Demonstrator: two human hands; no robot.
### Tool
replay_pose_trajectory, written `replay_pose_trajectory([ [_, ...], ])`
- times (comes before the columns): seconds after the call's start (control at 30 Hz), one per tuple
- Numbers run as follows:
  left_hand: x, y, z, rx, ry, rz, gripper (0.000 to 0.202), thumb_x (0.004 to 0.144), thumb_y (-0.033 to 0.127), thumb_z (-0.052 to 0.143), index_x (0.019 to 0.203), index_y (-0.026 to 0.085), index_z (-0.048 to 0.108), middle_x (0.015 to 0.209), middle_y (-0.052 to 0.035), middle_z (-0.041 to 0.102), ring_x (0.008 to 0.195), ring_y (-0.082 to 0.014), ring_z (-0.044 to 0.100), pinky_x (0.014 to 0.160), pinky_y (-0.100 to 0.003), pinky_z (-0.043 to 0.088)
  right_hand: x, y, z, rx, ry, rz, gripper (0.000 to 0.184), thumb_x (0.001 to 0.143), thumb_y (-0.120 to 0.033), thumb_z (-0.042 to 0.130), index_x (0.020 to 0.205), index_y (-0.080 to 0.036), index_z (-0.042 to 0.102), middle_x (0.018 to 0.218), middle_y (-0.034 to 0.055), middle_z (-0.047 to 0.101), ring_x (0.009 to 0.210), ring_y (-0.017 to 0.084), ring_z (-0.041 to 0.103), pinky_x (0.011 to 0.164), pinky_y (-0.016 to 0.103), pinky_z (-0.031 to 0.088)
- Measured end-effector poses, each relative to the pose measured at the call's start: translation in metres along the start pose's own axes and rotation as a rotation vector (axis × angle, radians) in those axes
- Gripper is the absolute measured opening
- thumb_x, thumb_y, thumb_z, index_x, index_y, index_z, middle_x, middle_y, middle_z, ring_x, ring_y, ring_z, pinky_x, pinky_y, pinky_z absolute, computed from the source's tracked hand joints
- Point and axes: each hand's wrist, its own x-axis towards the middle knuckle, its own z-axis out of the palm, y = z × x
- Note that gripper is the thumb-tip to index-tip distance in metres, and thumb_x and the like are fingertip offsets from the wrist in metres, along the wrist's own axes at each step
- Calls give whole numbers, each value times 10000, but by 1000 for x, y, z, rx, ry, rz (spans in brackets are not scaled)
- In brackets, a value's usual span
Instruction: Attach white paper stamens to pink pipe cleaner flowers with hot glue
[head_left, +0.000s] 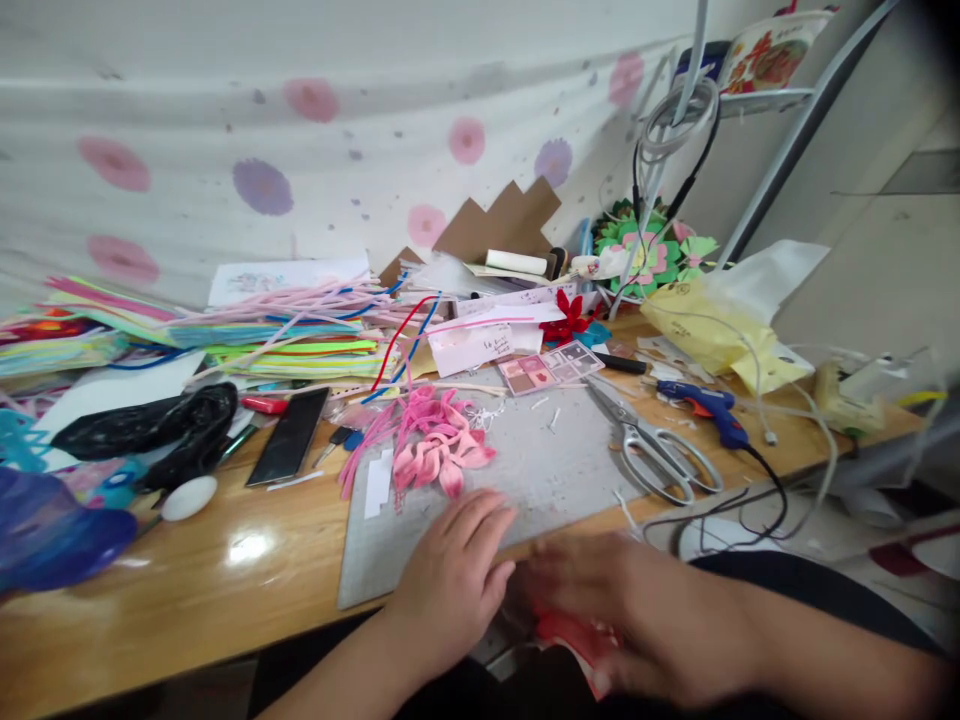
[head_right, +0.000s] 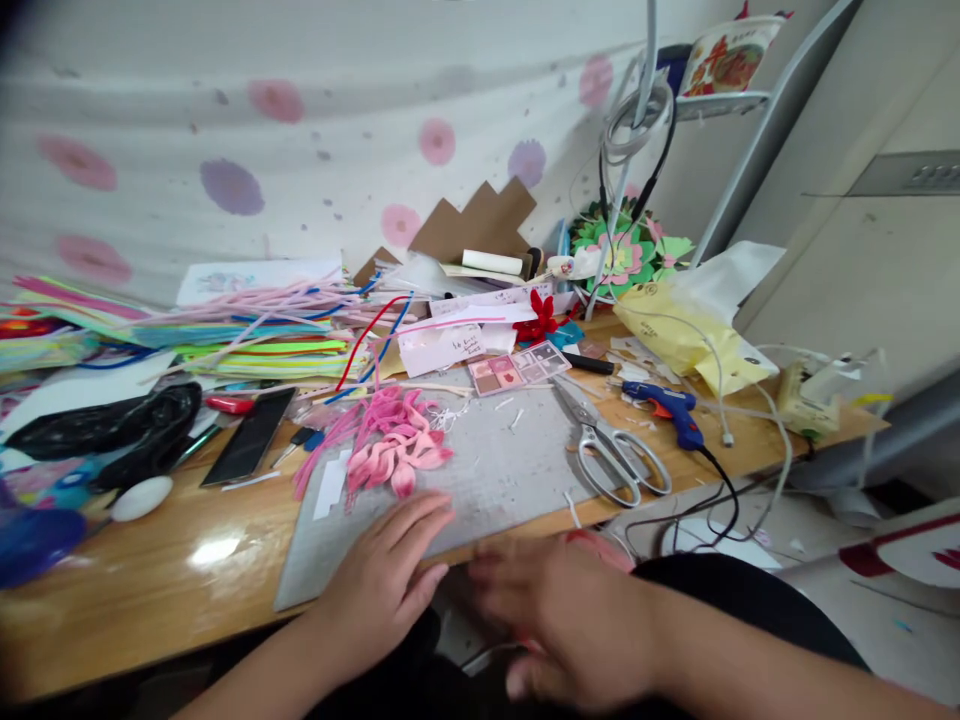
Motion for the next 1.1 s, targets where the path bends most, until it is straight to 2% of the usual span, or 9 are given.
replay_pose_trajectory([
  [0.1, 5, 5, 15, 126, -165, 13, 629, 787, 308, 622, 1365, 160, 423, 1471, -161, 400, 1356, -349, 334, 1077, -560, 316, -27, -29, 14, 60, -70, -19, 159, 848, -213, 492, 841, -172, 646, 774, 62, 713, 763, 194, 658, 704, 280, 481],
  [0.23, 14, 11, 30, 171, -248, 53, 716, 767, 334, 653, 1397, 117, 389, 1505, -173, 323, 1388, -359, 256, 1095, -556, 284, -45, -27, 18, 69, 142, 175, 224, 908, -150, 408, 886, -169, 630, 827, 74, 701, 792, 177, 634, 701, 277, 448],
  [0.4, 14, 5, 23, 19, -52, 115, 411, 826, 155, 558, 1236, 138, 558, 1323, -156, 572, 1237, -316, 495, 1046, -539, 358, -52, -4, -4, 249, 490, 318, 148, 907, -189, 519, 915, -167, 665, 823, 57, 716, 771, 135, 662, 716, 224, 490],
  [0.5, 5, 8, 20, -243, 160, 158, 315, 844, 46, 485, 1110, 156, 613, 1071, -122, 689, 1011, -219, 626, 902, -391, 496, -50, 1, -20, 332, 614, 366, 106, 855, -237, 603, 858, -161, 678, 777, 55, 717, 715, 147, 676, 654, 226, 519],
  [0.6, -5, 18, 24, -517, 77, 221, 283, 842, 37, 507, 1058, 177, 624, 919, -72, 714, 842, -161, 662, 754, -283, 534, -45, 1, -31, 442, 664, 343, 97, 836, -247, 622, 832, -164, 671, 752, 46, 705, 680, 143, 674, 598, 215, 533],
  [0.77, 0, 23, 22, -702, 100, -136, 139, 864, 134, 531, 921, 192, 643, 813, -38, 697, 731, -147, 658, 688, -273, 530, -33, 1, -36, 675, 717, 294, 20, 810, -180, 653, 814, -161, 651, 736, 27, 693, 664, 116, 671, 592, 193, 541],
  [0.87, 20, 23, 13, -885, 40, -279, 244, 850, 187, 551, 1089, 200, 595, 893, -54, 679, 807, -175, 656, 715, -299, 533, -24, 1, -41, 825, 731, 245, 11, 809, -161, 657, 808, -167, 647, 713, 11, 696, 658, 112, 680, 593, 194, 555],
  [1.0, 48, 27, 7, -1056, -141, -189, 395, 838, 235, 575, 1230, 222, 534, 999, -59, 667, 874, -187, 630, 753, -316, 520, -8, -3, -58, 916, 787, 116, 37, 799, -139, 668, 795, -175, 660, 701, -8, 687, 662, 107, 665, 638, 222, 560],
  [1.1, 61, 23, 8, -1077, -42, -231, 260, 858, 238, 554, 1111, 206, 608, 1095, -64, 657, 911, -181, 612, 810, -327, 494, 8, -6, -78, 933, 848, 19, 60, 784, -118, 667, 793, -175, 653, 706, -19, 677, 661, 110, 659, 631, 234, 556],
])
